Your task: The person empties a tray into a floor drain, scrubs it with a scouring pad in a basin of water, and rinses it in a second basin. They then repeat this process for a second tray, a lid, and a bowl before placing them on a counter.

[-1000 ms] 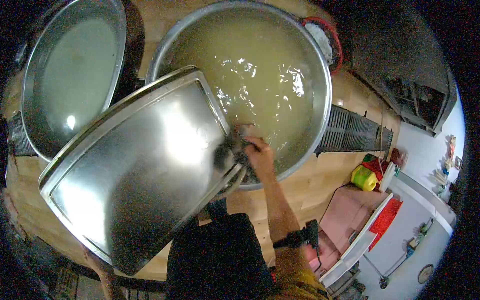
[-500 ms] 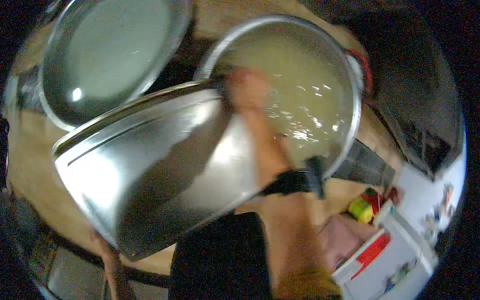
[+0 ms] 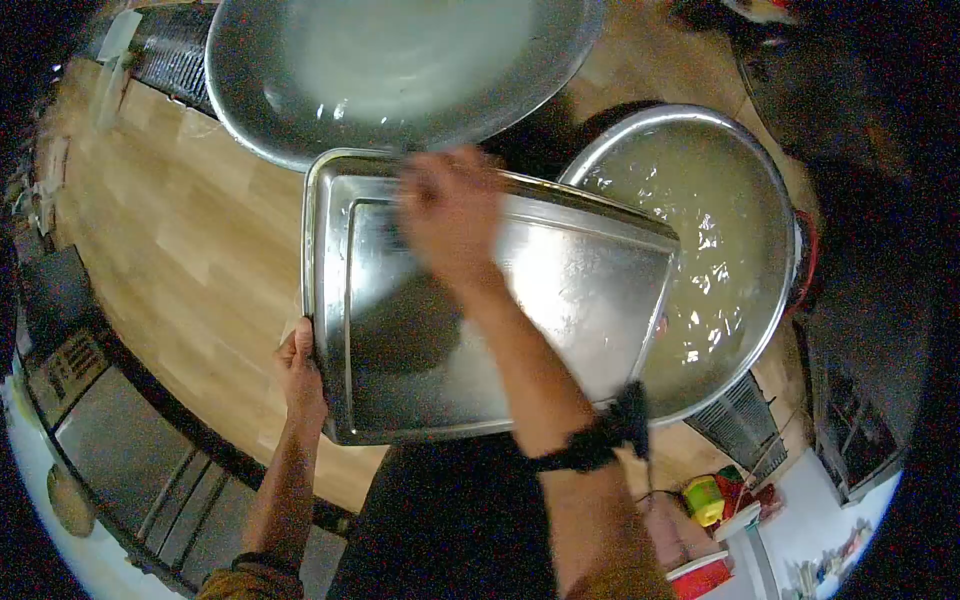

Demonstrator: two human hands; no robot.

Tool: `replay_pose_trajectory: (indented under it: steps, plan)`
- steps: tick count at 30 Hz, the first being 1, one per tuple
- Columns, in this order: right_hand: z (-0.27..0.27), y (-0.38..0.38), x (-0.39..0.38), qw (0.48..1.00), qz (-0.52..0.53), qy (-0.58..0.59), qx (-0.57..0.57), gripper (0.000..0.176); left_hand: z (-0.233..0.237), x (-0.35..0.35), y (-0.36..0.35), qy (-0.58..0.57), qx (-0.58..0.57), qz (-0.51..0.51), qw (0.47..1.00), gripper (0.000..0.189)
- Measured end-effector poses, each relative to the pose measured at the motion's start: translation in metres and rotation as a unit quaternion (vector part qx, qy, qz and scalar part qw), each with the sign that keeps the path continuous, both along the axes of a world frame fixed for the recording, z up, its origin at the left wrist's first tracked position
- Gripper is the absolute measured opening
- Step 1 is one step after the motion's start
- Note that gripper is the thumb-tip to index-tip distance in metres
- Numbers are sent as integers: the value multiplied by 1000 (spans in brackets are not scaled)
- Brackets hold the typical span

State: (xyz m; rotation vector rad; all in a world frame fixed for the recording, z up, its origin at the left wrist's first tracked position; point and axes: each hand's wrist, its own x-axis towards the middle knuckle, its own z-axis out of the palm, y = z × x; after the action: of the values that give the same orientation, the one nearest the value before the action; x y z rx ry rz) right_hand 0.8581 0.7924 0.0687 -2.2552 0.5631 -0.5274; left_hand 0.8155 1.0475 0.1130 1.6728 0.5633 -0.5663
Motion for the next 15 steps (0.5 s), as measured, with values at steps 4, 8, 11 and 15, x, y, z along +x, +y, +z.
replay_pose_trajectory:
  steps: [4,8,11,15]
  plan:
    - [25,30,57,997,65,25,42,14,-8,2,4,-2,22,6,1000,36]
    - [-6,-46,12,974,141,171,-35,19,-11,-4,5,-2,25,18,1000,36]
    - [-29,-115,-55,933,97,333,-91,34,-10,-7,6,12,16,30,999,35]
    - [-71,-202,-151,889,-65,444,-91,36,-17,-5,7,4,6,35,999,34]
